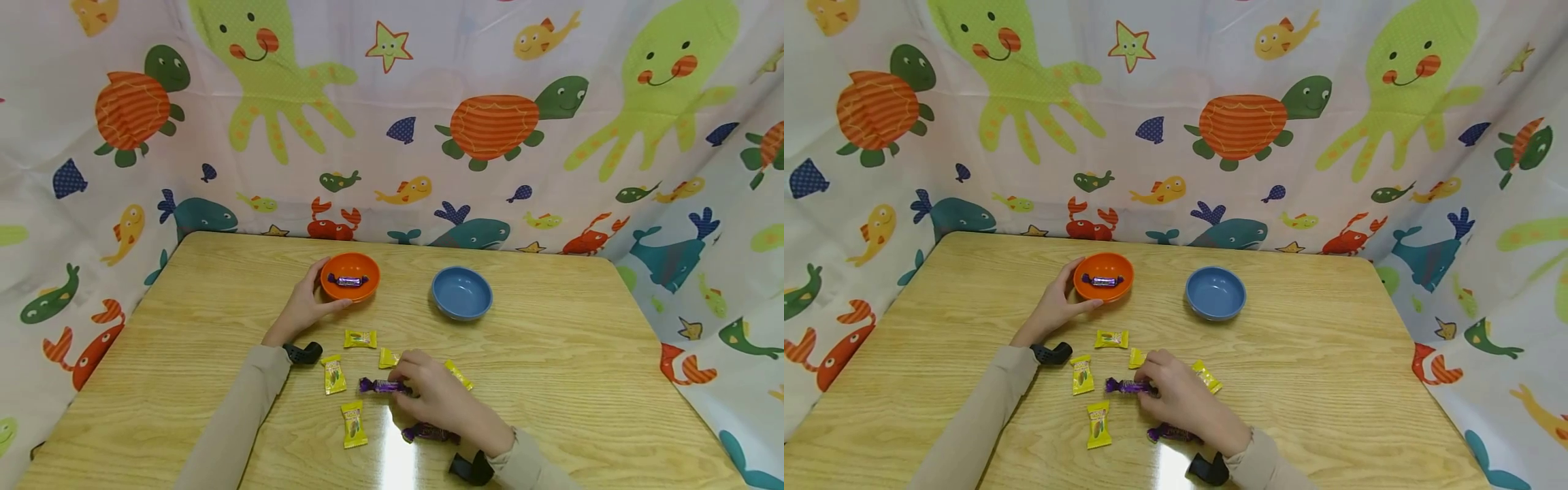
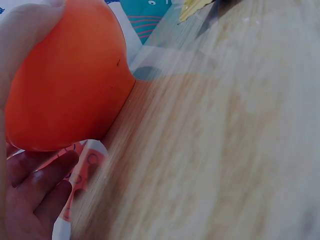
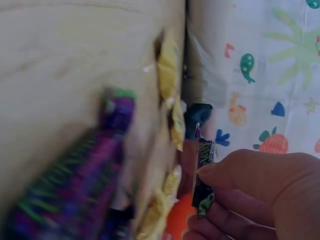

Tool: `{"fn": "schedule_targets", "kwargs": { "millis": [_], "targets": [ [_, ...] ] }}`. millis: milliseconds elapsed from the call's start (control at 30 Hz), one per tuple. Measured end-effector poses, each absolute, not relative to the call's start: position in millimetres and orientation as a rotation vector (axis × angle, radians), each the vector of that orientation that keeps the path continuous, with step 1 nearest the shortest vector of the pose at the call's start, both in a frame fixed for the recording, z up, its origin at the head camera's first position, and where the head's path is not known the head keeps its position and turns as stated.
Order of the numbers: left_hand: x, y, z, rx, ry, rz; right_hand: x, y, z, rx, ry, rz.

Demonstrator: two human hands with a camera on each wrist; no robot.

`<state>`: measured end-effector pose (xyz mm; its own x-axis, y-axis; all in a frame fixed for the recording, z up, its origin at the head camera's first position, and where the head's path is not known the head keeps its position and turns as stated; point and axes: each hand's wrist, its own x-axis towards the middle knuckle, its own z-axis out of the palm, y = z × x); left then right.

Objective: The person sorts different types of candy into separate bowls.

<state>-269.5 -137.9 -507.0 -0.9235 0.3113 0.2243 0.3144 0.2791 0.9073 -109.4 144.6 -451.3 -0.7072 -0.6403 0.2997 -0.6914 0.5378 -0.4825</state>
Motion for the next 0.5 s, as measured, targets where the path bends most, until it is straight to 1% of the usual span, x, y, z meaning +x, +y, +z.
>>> {"fn": "schedule_targets", "kwargs": {
  "millis": [200, 500],
  "targets": [
    [-270.7, -137.5, -508.1, -0.615, -2.519, -1.767, -113.7, 145.9, -433.6, 1.156, -2.664, 0.956],
    [-270.9, -138.4, -508.8, -0.613, -2.524, -1.784, -135.4, 144.4, -410.8, 1.171, -2.576, 0.934]
  ]
}}
